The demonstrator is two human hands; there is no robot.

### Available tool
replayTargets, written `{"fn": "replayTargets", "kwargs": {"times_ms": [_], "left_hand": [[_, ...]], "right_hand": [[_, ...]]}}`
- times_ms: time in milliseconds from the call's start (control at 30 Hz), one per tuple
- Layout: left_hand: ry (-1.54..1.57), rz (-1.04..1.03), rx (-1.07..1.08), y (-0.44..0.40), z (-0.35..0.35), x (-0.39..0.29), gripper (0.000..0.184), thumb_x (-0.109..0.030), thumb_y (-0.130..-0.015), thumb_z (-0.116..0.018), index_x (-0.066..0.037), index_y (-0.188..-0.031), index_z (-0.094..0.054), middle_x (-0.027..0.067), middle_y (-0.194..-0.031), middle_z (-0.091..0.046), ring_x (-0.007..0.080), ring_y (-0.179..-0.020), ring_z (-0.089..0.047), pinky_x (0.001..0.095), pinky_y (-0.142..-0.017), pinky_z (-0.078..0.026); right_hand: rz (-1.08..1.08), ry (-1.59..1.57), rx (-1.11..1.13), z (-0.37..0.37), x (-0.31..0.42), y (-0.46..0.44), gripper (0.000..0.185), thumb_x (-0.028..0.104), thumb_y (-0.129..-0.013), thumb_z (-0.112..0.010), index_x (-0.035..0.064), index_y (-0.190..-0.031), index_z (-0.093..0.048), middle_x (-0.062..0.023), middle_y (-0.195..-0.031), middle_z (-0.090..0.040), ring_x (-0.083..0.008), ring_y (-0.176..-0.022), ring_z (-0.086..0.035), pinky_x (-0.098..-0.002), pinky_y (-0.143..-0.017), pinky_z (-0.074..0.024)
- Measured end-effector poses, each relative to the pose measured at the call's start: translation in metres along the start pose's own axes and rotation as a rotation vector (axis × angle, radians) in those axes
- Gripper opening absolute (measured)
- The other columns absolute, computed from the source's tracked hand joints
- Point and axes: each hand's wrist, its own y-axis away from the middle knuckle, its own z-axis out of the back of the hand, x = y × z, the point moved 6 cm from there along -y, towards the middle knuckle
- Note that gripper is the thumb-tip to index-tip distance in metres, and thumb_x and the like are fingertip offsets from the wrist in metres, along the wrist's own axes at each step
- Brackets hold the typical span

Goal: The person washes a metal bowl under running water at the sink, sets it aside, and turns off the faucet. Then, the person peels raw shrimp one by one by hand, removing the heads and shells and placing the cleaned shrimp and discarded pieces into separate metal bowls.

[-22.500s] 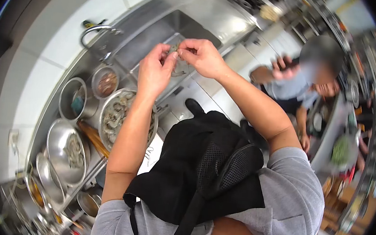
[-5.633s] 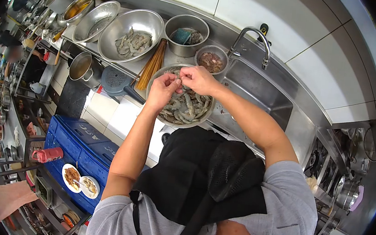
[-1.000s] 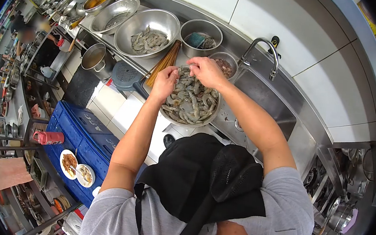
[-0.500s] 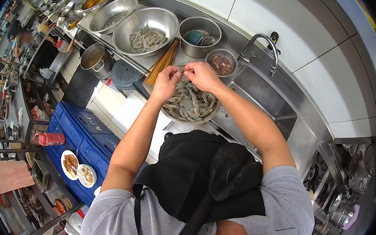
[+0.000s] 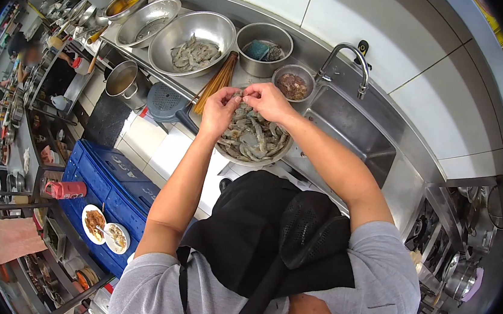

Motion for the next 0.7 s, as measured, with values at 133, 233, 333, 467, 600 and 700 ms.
{"fn": "replayTargets", "kwargs": {"times_ms": [133,233,333,467,600,700], "left_hand": [[0.04,-0.037,0.013,-0.001,-0.004,-0.001,0.021,-0.005,-0.095,-0.064,0.002,-0.114,-0.066,0.0032,-0.089,-0.068,0.0096,-0.079,-0.06,0.0249,-0.073,-0.049],[0.073,-0.027,0.016,-0.001,-0.005,-0.001,0.02,-0.004,-0.095,-0.065,0.002,-0.113,-0.068,0.0028,-0.089,-0.068,0.0096,-0.079,-0.06,0.0245,-0.073,-0.049],[0.143,-0.032,0.02,-0.001,-0.002,-0.005,0.02,-0.004,-0.095,-0.065,0.001,-0.114,-0.068,0.0028,-0.089,-0.068,0.0097,-0.079,-0.06,0.0242,-0.074,-0.049],[0.154,-0.047,0.07,-0.005,0.005,-0.014,0.023,-0.004,-0.095,-0.065,0.001,-0.117,-0.068,0.004,-0.092,-0.069,0.0101,-0.08,-0.061,0.0243,-0.076,-0.051],[0.169,-0.055,0.118,-0.008,0.009,-0.025,0.022,-0.003,-0.095,-0.064,0.002,-0.116,-0.068,0.0047,-0.094,-0.07,0.0102,-0.081,-0.062,0.0244,-0.077,-0.052],[0.14,-0.056,0.096,-0.006,0.014,-0.03,0.021,-0.002,-0.095,-0.064,0.002,-0.115,-0.069,0.0046,-0.092,-0.07,0.0103,-0.081,-0.063,0.0251,-0.077,-0.052]], "right_hand": [[-0.002,0.052,-0.032,0.006,0.007,0.006,0.021,0.014,-0.086,-0.069,-0.0038,-0.097,-0.07,-0.0114,-0.078,-0.071,-0.0175,-0.071,-0.065,-0.0342,-0.07,-0.0519],[0.023,0.086,-0.061,0.007,0.006,0.006,0.022,0.014,-0.084,-0.071,-0.0041,-0.096,-0.07,-0.0133,-0.081,-0.07,-0.0181,-0.074,-0.065,-0.0334,-0.072,-0.0515],[0.091,0.07,-0.127,0.007,0.003,0.003,0.02,0.014,-0.085,-0.072,-0.003,-0.096,-0.071,-0.0122,-0.088,-0.071,-0.0172,-0.079,-0.065,-0.0317,-0.074,-0.0507],[-0.001,-0.309,0.027,-0.001,-0.009,-0.005,0.016,0.012,-0.091,-0.069,-0.0016,-0.099,-0.069,-0.0072,-0.095,-0.07,-0.0152,-0.083,-0.065,-0.0318,-0.076,-0.0512],[0.002,-0.608,0.137,-0.013,-0.006,-0.009,0.014,0.011,-0.096,-0.064,0.0006,-0.105,-0.064,-0.006,-0.093,-0.068,-0.0138,-0.082,-0.065,-0.0301,-0.076,-0.0525],[-0.023,-0.578,0.191,-0.013,0.0,-0.007,0.011,0.012,-0.098,-0.061,0.0032,-0.105,-0.062,-0.004,-0.086,-0.065,-0.0104,-0.074,-0.061,-0.0257,-0.067,-0.0499]]}}
